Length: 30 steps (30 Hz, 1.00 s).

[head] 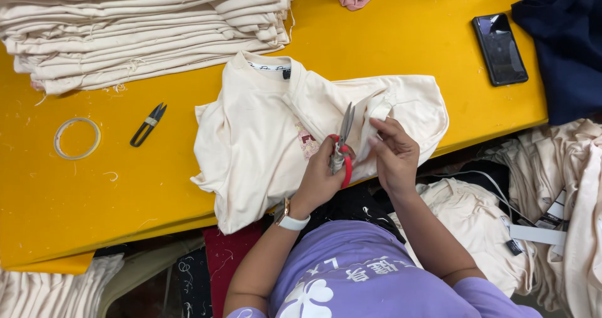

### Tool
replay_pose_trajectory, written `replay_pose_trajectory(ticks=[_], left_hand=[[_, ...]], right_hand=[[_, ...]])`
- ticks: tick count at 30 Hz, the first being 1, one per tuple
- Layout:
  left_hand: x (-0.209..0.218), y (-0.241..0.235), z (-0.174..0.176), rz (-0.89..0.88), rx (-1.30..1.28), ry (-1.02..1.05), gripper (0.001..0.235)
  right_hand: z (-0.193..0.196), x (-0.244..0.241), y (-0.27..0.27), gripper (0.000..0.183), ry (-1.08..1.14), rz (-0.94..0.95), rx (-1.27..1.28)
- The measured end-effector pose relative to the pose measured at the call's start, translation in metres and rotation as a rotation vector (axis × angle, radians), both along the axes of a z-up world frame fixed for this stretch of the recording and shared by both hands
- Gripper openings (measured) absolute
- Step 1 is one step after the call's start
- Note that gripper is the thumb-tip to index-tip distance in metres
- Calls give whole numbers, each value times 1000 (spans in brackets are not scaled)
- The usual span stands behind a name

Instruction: The person trims loose threads and tags from a white t-shirt using a seam ripper and scissors. They work on the collar area and the sleeve cuff, removing excess fabric and threads before folding the garment.

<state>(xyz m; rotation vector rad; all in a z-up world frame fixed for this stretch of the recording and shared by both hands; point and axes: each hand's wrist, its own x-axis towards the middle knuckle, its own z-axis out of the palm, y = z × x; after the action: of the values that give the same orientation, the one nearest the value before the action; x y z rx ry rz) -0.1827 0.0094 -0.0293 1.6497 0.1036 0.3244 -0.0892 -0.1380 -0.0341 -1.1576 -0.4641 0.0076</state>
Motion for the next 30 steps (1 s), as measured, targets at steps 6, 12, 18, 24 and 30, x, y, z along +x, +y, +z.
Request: replay_pose_trajectory(ticks=[6, 12, 18, 24, 30], left_hand=[[-36, 14, 25, 78, 415, 4, 40], [-45, 6, 14, 57, 565, -72, 34], [-42, 0, -3, 69, 593, -97, 31], [-41, -6, 4, 64, 564, -107, 31], [-42, -8, 18, 28, 524, -102, 30]], right_hand=[[0, 0, -1, 48, -5, 71, 53], [-4, -2, -3, 53, -29, 73, 109], [-3, -5, -7, 54, -80, 46, 79], [-6, -4, -8, 55, -144, 22, 64], [-2, -5, -8, 55, -172, 15, 46]])
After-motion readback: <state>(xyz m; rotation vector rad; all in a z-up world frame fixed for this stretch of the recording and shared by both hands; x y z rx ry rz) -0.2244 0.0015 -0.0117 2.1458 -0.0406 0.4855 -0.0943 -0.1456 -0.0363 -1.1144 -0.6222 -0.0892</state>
